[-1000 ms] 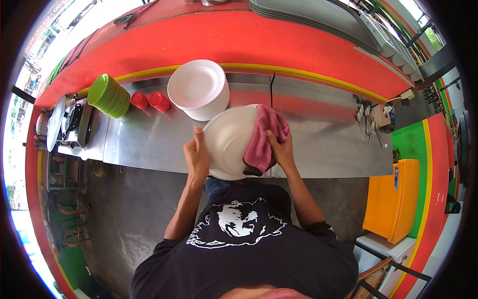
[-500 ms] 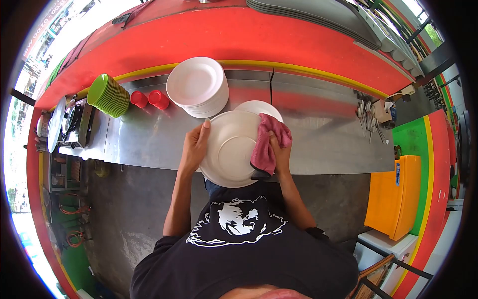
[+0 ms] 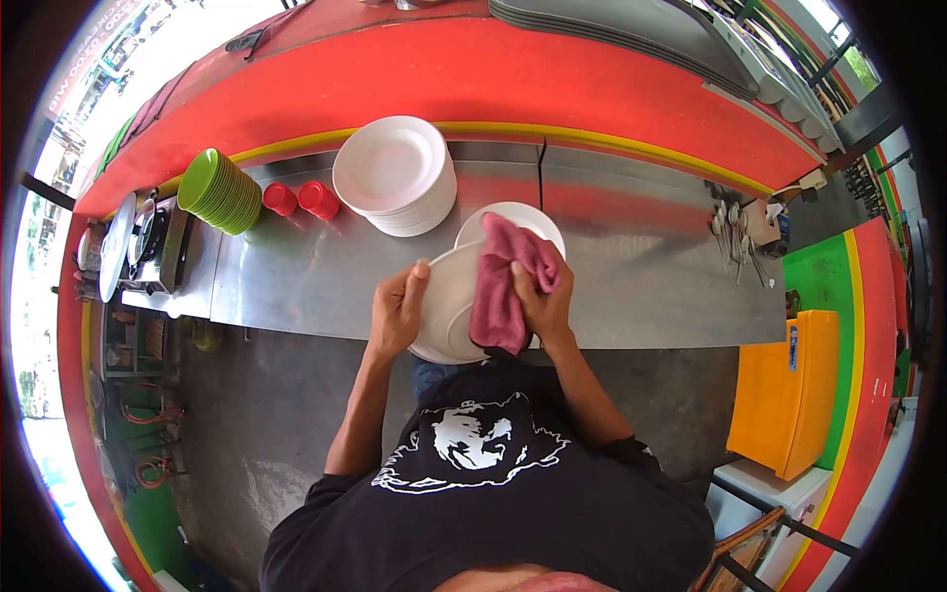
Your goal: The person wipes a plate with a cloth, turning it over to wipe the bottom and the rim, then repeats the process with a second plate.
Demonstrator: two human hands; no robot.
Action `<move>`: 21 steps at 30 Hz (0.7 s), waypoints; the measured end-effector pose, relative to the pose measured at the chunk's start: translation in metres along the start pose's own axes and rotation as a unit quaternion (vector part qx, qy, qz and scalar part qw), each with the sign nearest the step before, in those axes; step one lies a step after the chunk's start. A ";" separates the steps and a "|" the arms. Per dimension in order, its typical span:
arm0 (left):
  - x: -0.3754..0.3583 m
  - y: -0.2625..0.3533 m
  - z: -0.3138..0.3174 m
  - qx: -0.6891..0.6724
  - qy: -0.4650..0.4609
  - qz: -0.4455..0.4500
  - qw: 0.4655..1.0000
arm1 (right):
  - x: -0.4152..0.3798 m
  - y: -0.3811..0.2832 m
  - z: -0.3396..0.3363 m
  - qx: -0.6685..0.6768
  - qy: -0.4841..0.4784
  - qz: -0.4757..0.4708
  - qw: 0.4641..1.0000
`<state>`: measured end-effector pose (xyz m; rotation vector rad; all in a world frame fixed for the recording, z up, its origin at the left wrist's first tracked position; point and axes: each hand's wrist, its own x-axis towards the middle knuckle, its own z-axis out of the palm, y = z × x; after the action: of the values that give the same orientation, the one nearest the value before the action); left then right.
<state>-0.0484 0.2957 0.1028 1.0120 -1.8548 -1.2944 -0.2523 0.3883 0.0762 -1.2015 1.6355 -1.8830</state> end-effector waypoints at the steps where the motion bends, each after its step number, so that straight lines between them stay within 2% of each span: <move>1: 0.000 -0.004 0.000 -0.062 0.043 -0.015 0.997 | -0.003 0.004 0.004 0.055 0.044 0.039 0.997; 2: 0.000 -0.013 0.001 -0.123 0.085 -0.031 0.988 | -0.007 0.008 0.007 0.109 0.088 0.081 0.987; 3: -0.002 -0.018 0.002 -0.183 0.127 -0.048 0.974 | -0.012 0.008 0.007 0.116 0.092 0.126 0.981; 6: -0.003 -0.023 0.006 -0.266 0.221 -0.051 0.937 | -0.017 0.009 0.030 0.128 0.205 0.097 0.965; 7: -0.002 -0.018 0.010 -0.291 0.250 -0.064 0.921 | -0.020 0.007 0.034 0.151 0.192 0.129 0.961; 10: -0.001 -0.007 0.035 -0.366 0.362 -0.092 0.852 | -0.020 -0.005 0.054 0.170 0.261 0.112 0.944; 11: -0.001 0.000 0.044 -0.358 0.391 -0.092 0.843 | -0.016 -0.007 0.053 0.143 0.253 0.104 0.951; 14: -0.005 -0.013 0.042 -0.362 0.337 -0.094 0.864 | -0.008 -0.003 0.044 0.087 0.224 0.098 0.966; 17: 0.003 -0.035 0.015 -0.325 0.192 -0.184 0.908 | -0.008 0.025 0.022 0.119 0.168 0.147 0.968; 19: 0.010 -0.018 0.000 -0.296 0.121 -0.178 0.931 | -0.009 0.038 0.008 0.162 0.118 0.209 0.957; 21: 0.011 -0.017 -0.009 -0.234 0.052 -0.168 0.956 | -0.017 0.030 0.006 0.091 0.093 0.177 0.976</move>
<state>-0.0430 0.2783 0.0901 1.1294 -1.2382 -1.7372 -0.2457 0.3893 0.0422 -0.6261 1.6018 -1.9039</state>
